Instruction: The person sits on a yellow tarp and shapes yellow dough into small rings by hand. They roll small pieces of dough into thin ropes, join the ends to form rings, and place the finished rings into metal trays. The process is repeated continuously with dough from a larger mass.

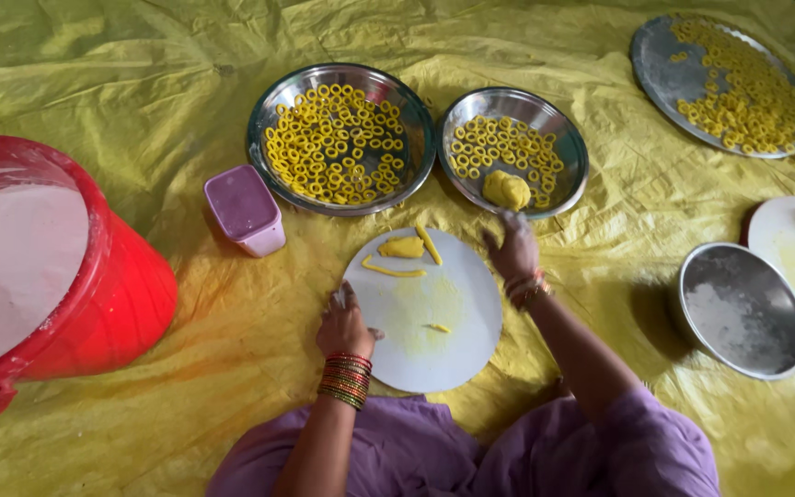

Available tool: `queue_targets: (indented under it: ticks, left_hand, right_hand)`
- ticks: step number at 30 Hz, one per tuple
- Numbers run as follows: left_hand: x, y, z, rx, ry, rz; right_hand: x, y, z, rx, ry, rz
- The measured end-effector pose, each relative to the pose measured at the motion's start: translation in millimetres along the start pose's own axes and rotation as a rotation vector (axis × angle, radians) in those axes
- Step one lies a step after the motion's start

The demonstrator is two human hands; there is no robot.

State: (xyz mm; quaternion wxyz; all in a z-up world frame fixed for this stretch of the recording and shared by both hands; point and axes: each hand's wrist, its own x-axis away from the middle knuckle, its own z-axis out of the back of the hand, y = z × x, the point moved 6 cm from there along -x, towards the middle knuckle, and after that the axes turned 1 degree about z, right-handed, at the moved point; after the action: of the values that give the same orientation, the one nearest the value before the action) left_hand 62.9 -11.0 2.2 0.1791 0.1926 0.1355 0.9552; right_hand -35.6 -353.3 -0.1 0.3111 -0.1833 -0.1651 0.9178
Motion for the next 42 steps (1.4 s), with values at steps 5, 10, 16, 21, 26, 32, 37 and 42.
queue_targets:
  ticks: [5,10,16,21,26,32,37,42]
  left_hand:
    - [-2.9,4.3,3.1,-0.064,-0.044,0.010]
    - [-4.7,4.6,3.7,-0.101,-0.116,0.015]
    - [-5.9,4.0,3.2,-0.064,-0.105,0.009]
    - [-7.2,3.4,-1.2,-0.063,-0.122,0.021]
    - [-7.7,3.3,0.5,-0.063,-0.117,0.019]
    - [-6.3,3.0,1.5,-0.061,-0.129,0.023]
    - [-5.5,2.0,1.6,-0.064,-0.125,0.016]
    - [-5.9,3.0,2.6,-0.074,-0.126,0.014]
  right_hand:
    - [-101.8,54.9,-12.4,0.098,0.095,0.064]
    - [-121.3,89.1,-41.7,0.185,-0.187,-0.057]
    - [-132.2,134.0,-34.6,-0.095,0.002,-0.116]
    - [-138.4,167.9,-9.1,-0.707,0.118,-0.442]
    - [-129.8,147.0,-0.5,-1.044,0.170,-0.673]
    - [-127.9,88.1,-14.9,-0.620,-0.042,-0.254]
    - [-125.0,82.5,-47.0,0.029,-0.290,-0.168]
    - [-141.5,100.7,-41.1,-0.201,-0.220,-0.022]
